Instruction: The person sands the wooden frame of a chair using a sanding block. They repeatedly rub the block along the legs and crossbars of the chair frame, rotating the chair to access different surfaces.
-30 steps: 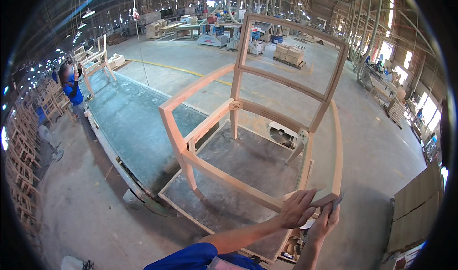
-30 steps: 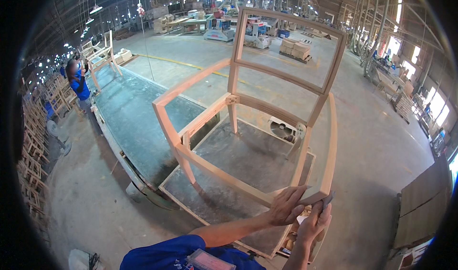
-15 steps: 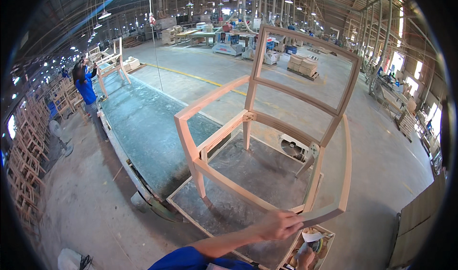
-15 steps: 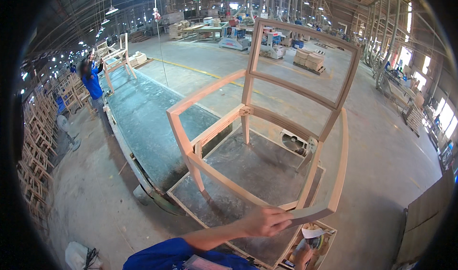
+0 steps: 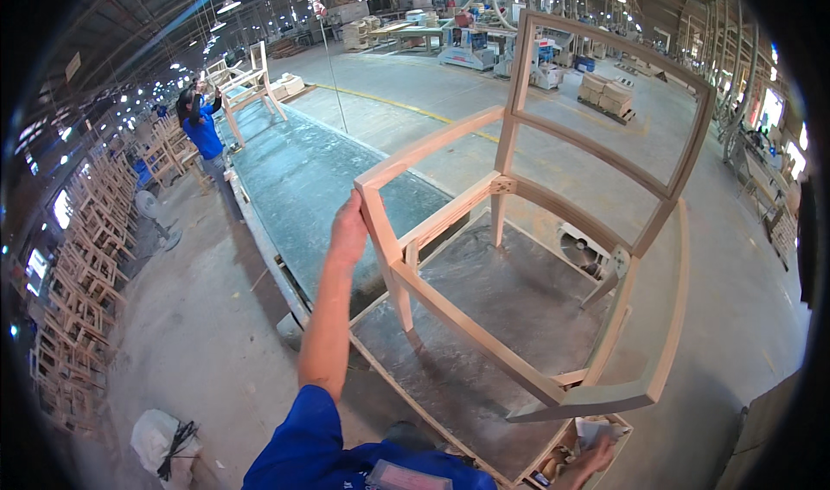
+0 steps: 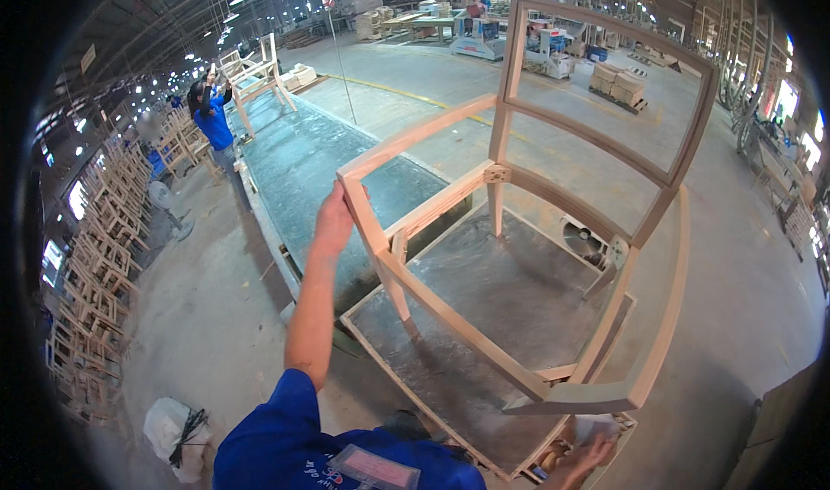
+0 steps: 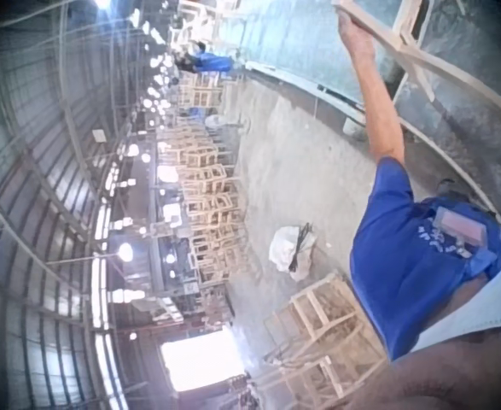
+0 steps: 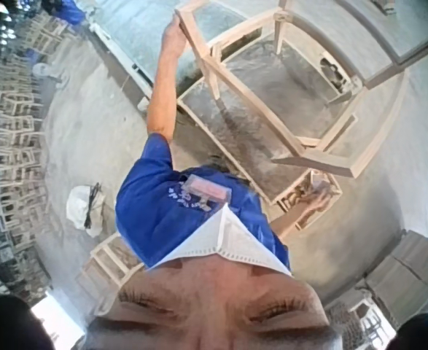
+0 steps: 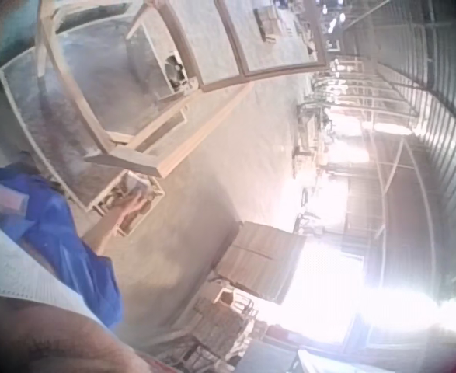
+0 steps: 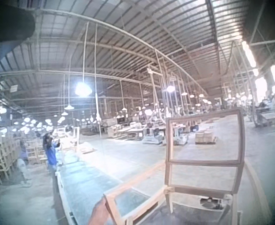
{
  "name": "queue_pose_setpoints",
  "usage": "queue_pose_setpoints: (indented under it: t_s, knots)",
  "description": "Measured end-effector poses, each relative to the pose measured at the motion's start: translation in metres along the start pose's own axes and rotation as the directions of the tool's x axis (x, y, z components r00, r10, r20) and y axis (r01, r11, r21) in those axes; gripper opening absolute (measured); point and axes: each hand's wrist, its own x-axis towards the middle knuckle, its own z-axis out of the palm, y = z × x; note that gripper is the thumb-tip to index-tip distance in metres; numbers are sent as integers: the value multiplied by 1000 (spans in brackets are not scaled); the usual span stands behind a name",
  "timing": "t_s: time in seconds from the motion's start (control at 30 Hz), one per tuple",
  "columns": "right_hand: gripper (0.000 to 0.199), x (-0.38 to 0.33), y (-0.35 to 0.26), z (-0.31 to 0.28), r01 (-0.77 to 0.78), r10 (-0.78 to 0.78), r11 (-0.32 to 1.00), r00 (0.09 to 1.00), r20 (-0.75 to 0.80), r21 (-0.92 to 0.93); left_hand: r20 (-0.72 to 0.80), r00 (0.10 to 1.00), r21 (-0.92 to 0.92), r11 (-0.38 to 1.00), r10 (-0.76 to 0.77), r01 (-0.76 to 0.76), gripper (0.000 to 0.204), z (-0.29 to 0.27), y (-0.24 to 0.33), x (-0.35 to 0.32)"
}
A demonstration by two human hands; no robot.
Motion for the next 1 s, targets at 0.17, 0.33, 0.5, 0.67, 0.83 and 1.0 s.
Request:
queue_pose_setpoints:
  t_s: [0.17, 0.33, 0.5, 0.67, 0.83, 1.0]
  knots:
    - [44, -44, -137, 98, 323, -317, 946, 942, 107, -38, -29, 1000, -94, 996, -5, 2, 60, -4, -19, 2]
    - [26, -67, -154, 146, 117, -202, 957, 926, 319, 265, -136, 980, -440, 895, -147, 74, 65, -14, -53, 25]
    - [41, -56, -157, 171, 109, -248, 906, 919, 306, 408, -237, 971, -59, 998, -30, 17, 69, -8, -53, 17]
    - [41, -82, -163, 182, 306, -356, 914, 919, 170, 265, -347, 937, 22, 998, -45, 57, 67, 32, -30, 5]
    - [38, -101, -101, 173, 403, -399, 914, 914, -72, 51, -367, 930, 70, 997, -5, 32, 65, 40, -29, 7]
    - [41, -97, -166, 217, 355, -409, 851, 911, 62, 388, -317, 946, 122, 992, 66, -28, 62, 9, -40, 8]
